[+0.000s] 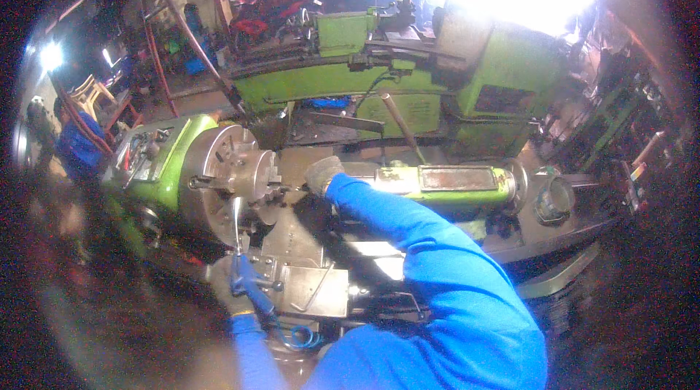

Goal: The person operates a metal lathe, using a pneumatic tool to adjust the chuck and workpiece. They repeatedly engage the tool and manipulate the machine's controls while the workpiece rotates.

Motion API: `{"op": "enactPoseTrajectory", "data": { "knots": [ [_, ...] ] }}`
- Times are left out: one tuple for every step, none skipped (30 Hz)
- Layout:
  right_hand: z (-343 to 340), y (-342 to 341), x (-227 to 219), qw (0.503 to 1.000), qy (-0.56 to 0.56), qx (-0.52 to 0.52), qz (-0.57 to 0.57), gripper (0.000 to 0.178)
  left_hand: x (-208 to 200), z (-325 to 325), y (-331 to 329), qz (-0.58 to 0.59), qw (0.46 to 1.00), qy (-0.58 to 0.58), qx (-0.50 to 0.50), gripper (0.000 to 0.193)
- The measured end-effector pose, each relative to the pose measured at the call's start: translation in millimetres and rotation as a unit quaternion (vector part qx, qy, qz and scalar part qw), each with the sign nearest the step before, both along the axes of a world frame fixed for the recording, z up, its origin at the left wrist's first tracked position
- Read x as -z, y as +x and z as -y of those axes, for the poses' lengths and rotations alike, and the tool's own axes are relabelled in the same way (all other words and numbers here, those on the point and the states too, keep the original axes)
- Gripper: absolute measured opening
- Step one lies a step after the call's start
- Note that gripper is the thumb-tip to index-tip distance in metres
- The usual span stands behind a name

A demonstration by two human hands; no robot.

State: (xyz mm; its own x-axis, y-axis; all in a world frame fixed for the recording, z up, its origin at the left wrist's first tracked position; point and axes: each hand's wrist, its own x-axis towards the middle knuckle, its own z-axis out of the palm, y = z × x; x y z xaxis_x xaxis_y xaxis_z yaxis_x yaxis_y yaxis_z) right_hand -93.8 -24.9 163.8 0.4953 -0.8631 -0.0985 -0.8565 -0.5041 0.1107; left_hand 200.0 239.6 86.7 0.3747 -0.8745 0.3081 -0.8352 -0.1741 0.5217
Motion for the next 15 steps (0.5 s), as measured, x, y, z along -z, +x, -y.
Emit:
{"op": "enactPoseTrajectory", "data": {
  "knots": [
    [-0.4, 0.0, 0.7, 0.999, -0.023, -0.016, 0.02, 0.024, 2.6, -0.7, 2.1, -0.02, 1.0, -0.015, 0.0, 0.037],
    [-2.4, -1.5, 2.5, 0.998, -0.045, -0.033, 0.04, 0.024, 5.6, -0.9, 4.1, -0.041, 0.999, -0.031, 0.0, 0.037],
    [-7.3, -1.5, -0.4, 0.995, -0.065, -0.049, 0.057, 0.025, 10.0, -2.6, 3.7, -0.063, 0.997, -0.044, 0.0, 0.037],
    [-9.2, 1.4, -4.8, 0.997, -0.043, -0.046, 0.039, 0.026, 13.6, -3.3, 5.0, -0.054, 0.998, -0.04, -0.005, 0.038],
    [-10.2, 5.1, -10.0, 0.999, -0.022, -0.043, 0.021, 0.026, 17.2, -3.3, 6.2, -0.046, 0.998, -0.036, -0.011, 0.038],
    [-12.1, 5.0, -15.4, 0.999, 0.0, -0.035, 0.004, 0.027, 15.4, -0.1, 7.5, -0.006, 1.0, -0.015, -0.016, 0.038],
    [-8.9, 3.5, -11.8, 1.0, 0.001, -0.027, 0.008, 0.026, 13.8, 0.6, 8.1, -0.003, 1.0, 0.0, -0.01, 0.038],
    [-3.6, 1.7, -4.8, 1.0, 0.002, -0.019, 0.013, 0.026, 12.8, 2.2, 7.7, -0.002, 1.0, 0.014, -0.005, 0.039],
    [-0.8, -1.0, 1.2, 1.0, 0.004, -0.009, 0.017, 0.026, 2.8, 2.0, 1.0, -0.039, 0.999, 0.024, 0.012, 0.039],
    [-4.1, 0.2, -2.0, 1.0, -0.005, -0.018, 0.013, 0.025, -6.1, -0.1, -1.1, -0.074, 0.996, 0.033, 0.023, 0.039],
    [-8.0, -0.6, -5.2, 1.0, -0.014, -0.026, 0.008, 0.024, -10.4, -0.1, -0.2, -0.08, 0.996, 0.027, 0.02, 0.04],
    [-12.9, -2.3, -7.5, 0.999, -0.021, -0.034, 0.001, 0.024, -11.9, -1.4, -1.9, -0.089, 0.996, 0.022, 0.017, 0.04],
    [-14.4, -0.9, -8.2, 0.999, -0.014, -0.028, 0.005, 0.024, -5.1, -2.3, 0.3, -0.081, 0.997, 0.017, 0.011, 0.041],
    [-13.8, 1.7, -9.4, 1.0, -0.008, -0.022, 0.009, 0.024, 1.8, -2.1, 2.8, -0.073, 0.997, 0.01, 0.003, 0.041],
    [-13.5, 5.7, -11.8, 1.0, -0.003, -0.017, 0.015, 0.025, 20.8, 0.6, 14.7, -0.046, 0.999, 0.002, -0.009, 0.042]
  ]
}}
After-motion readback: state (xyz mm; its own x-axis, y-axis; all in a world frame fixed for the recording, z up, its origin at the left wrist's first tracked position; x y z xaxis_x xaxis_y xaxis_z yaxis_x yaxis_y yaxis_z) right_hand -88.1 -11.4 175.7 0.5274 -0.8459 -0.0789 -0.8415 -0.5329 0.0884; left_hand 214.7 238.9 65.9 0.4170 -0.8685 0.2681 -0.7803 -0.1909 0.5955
